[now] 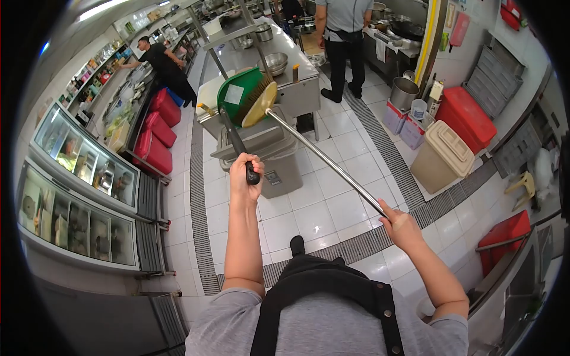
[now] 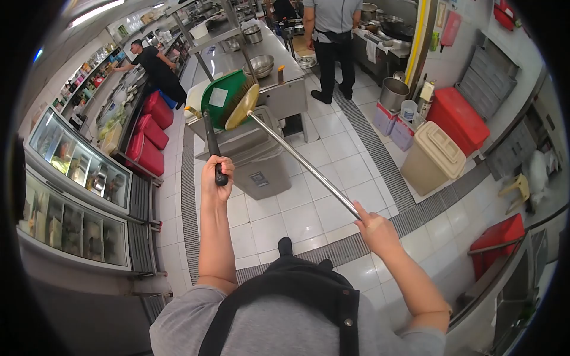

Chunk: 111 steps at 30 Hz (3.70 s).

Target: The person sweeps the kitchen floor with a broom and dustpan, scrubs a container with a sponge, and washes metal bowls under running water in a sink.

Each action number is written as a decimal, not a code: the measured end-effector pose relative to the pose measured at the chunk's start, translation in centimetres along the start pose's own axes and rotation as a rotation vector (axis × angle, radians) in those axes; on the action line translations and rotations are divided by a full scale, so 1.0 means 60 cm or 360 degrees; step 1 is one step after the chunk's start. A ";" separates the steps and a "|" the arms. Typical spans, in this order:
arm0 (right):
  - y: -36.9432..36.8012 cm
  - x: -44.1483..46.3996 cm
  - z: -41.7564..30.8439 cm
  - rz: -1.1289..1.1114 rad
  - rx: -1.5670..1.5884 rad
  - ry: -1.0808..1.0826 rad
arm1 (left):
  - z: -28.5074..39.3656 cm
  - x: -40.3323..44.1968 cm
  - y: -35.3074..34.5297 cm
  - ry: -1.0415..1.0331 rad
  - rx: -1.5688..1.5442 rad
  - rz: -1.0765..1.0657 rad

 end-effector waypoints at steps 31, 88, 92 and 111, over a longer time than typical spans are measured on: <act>-0.333 -0.424 0.128 0.0433 0.1300 -0.1699 | -0.022 0.030 -0.076 0.0651 0.0323 -0.0475; -1.527 0.032 -1.229 0.3829 0.1887 -0.4287 | -0.175 -1.156 1.317 0.1957 0.3553 -0.3103; -1.512 -0.077 -1.322 0.3717 0.2059 -0.4314 | -0.172 -1.274 1.403 0.1963 0.3515 -0.2992; -1.705 -0.733 -1.599 0.2969 0.1773 -0.4299 | -0.494 -1.852 1.444 0.1888 0.3010 -0.3241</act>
Point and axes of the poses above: each hand's wrist, its own x-axis towards the middle knuckle, its own y-axis out of the back of the hand, z = x × y, the point moved 2 cm from there along x, towards the middle knuckle, and after that the axes turned 14 degrees about x, right-handed, at the moved point
